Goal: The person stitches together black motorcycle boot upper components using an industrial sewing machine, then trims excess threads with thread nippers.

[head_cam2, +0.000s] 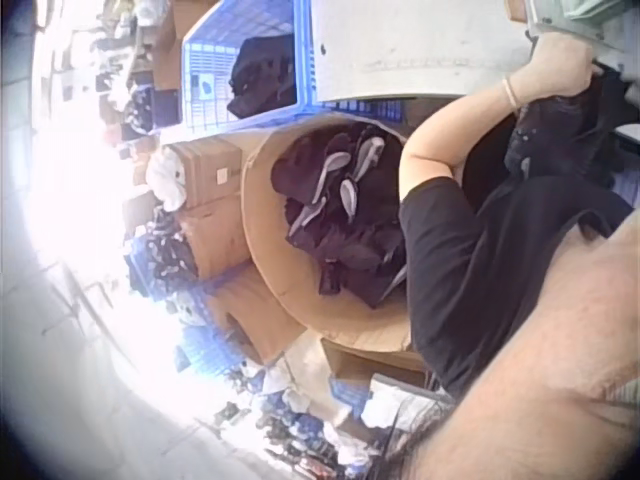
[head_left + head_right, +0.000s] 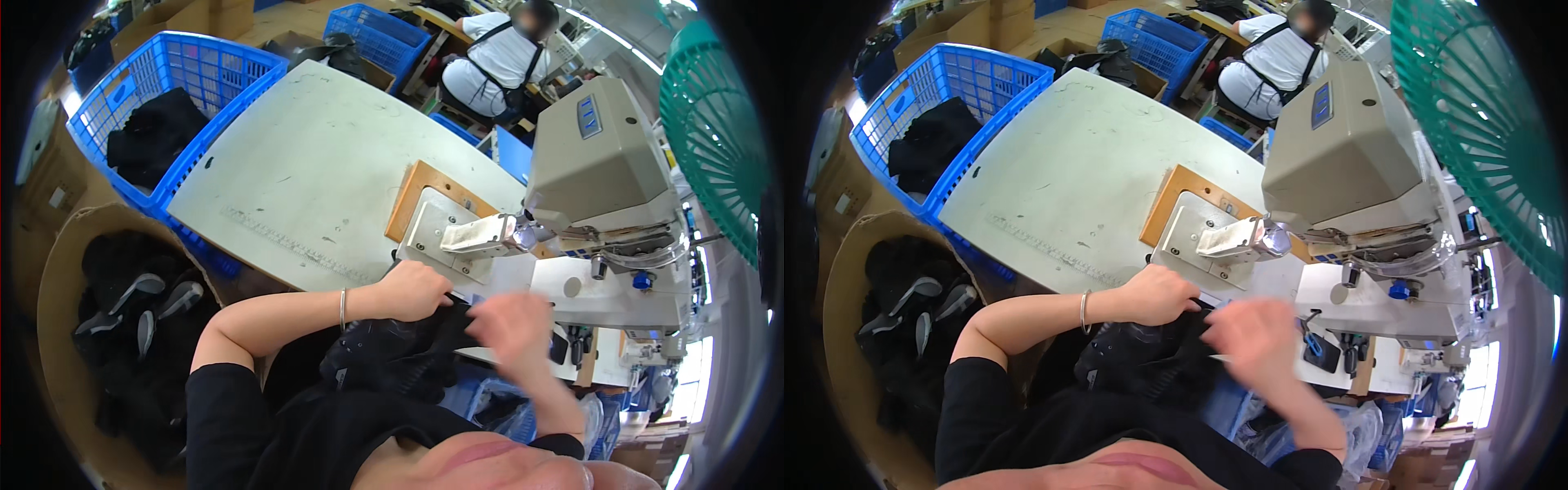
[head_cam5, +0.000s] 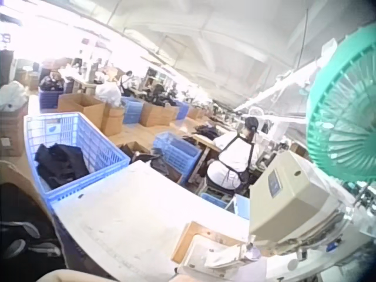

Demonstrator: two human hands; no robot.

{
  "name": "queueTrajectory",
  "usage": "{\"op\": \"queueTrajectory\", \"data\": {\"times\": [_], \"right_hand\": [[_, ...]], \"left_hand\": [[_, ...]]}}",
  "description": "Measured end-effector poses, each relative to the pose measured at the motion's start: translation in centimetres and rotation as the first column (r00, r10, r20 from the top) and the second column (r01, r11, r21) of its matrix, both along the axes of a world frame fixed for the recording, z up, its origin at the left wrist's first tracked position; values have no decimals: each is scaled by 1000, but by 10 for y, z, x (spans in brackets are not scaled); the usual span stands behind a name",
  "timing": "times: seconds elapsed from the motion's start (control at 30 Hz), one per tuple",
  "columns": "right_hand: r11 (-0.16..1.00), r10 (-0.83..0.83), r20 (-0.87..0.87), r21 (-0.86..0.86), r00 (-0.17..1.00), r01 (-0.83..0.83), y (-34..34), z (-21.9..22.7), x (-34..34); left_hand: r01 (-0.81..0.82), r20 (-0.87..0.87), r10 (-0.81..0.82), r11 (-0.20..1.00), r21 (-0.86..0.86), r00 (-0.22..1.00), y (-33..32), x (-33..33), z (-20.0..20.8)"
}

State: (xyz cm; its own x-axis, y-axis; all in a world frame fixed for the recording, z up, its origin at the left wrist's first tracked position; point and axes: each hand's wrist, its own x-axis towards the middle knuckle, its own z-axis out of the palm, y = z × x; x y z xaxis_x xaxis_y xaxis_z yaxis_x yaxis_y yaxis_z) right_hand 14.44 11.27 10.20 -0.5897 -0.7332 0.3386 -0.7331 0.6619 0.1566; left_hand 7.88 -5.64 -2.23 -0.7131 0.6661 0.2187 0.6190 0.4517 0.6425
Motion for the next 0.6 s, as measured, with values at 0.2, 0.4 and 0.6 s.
{"op": "queueTrajectory", "data": {"times": [0.2,0.4,0.6], "right_hand": [[991,-35,64,128,997,27,-56,-74,23],[936,36,-237,349,971,51,-99,-97,31],[994,57,-75,99,996,-49,-62,-87,24]], "left_hand": [[99,116,-86,988,-115,990,1,-24,0],[137,115,-95,884,-446,989,12,-30,-1],[-31,-143,2,979,-202,990,-18,0,8]]}}
